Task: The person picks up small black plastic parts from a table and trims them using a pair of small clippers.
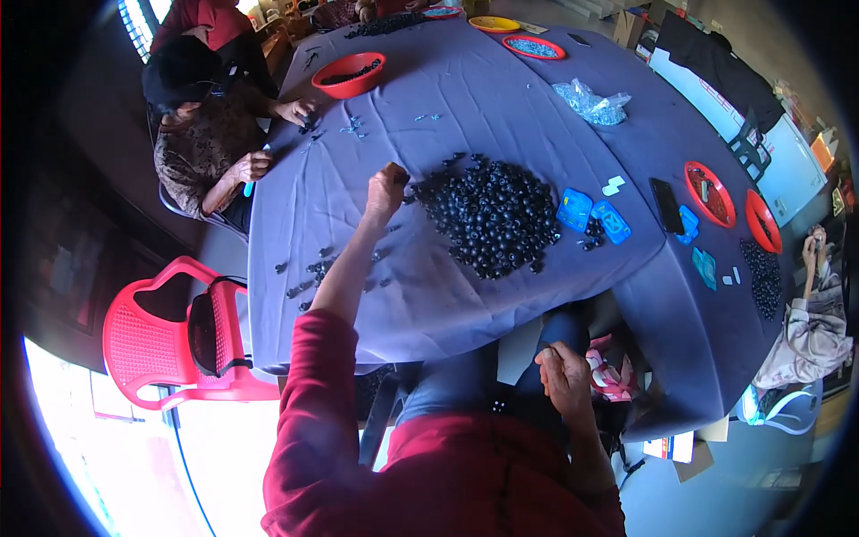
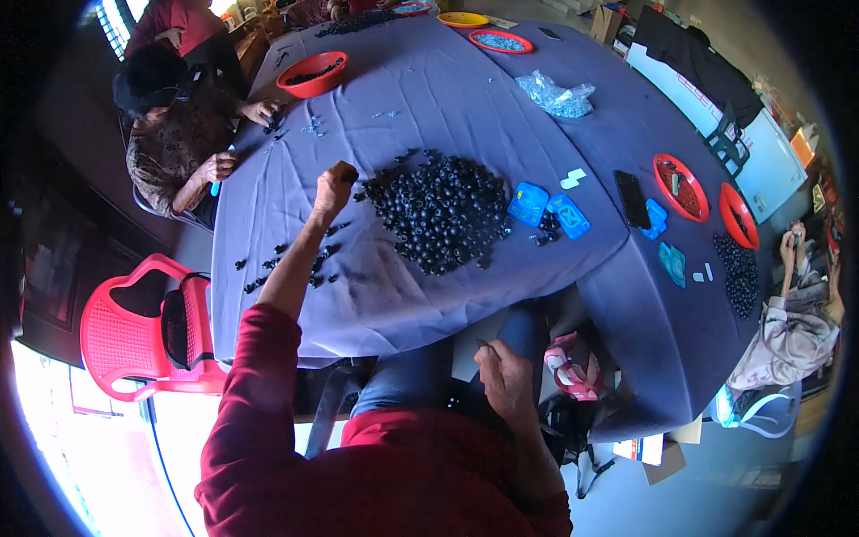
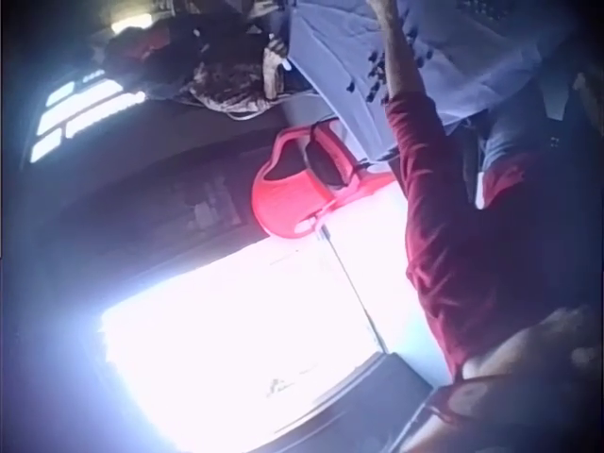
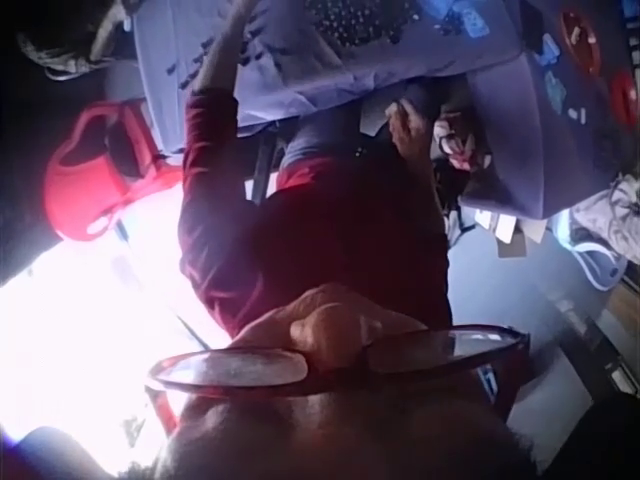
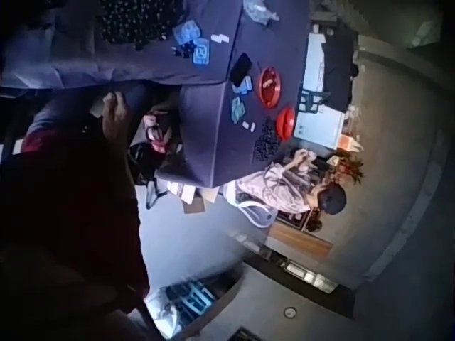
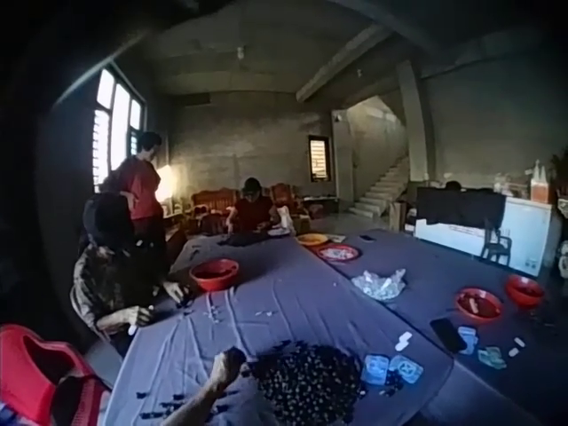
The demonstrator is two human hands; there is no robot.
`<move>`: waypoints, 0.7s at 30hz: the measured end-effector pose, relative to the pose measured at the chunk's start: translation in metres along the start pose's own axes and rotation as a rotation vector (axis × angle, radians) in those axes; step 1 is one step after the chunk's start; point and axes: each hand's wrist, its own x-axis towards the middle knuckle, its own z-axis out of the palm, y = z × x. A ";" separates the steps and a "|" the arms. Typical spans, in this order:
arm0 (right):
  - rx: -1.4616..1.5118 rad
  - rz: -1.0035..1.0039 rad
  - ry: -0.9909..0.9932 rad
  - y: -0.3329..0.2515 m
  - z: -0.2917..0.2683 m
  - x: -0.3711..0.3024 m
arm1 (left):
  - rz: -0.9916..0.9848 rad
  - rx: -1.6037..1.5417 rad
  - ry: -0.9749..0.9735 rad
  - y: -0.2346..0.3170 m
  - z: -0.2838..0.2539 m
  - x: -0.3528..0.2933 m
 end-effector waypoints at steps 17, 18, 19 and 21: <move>0.131 -0.284 0.095 -0.071 -0.010 -0.043 | -0.165 -2.113 -0.447 0.279 -0.132 -0.140; 0.118 -0.299 0.085 -0.077 -0.010 -0.049 | -0.157 -2.115 -0.454 0.281 -0.135 -0.145; 0.116 -0.300 0.071 -0.081 -0.010 -0.054 | -0.172 -2.144 -0.450 0.283 -0.137 -0.149; 0.128 -0.315 0.078 -0.087 -0.008 -0.061 | -0.196 -2.194 -0.464 0.287 -0.144 -0.154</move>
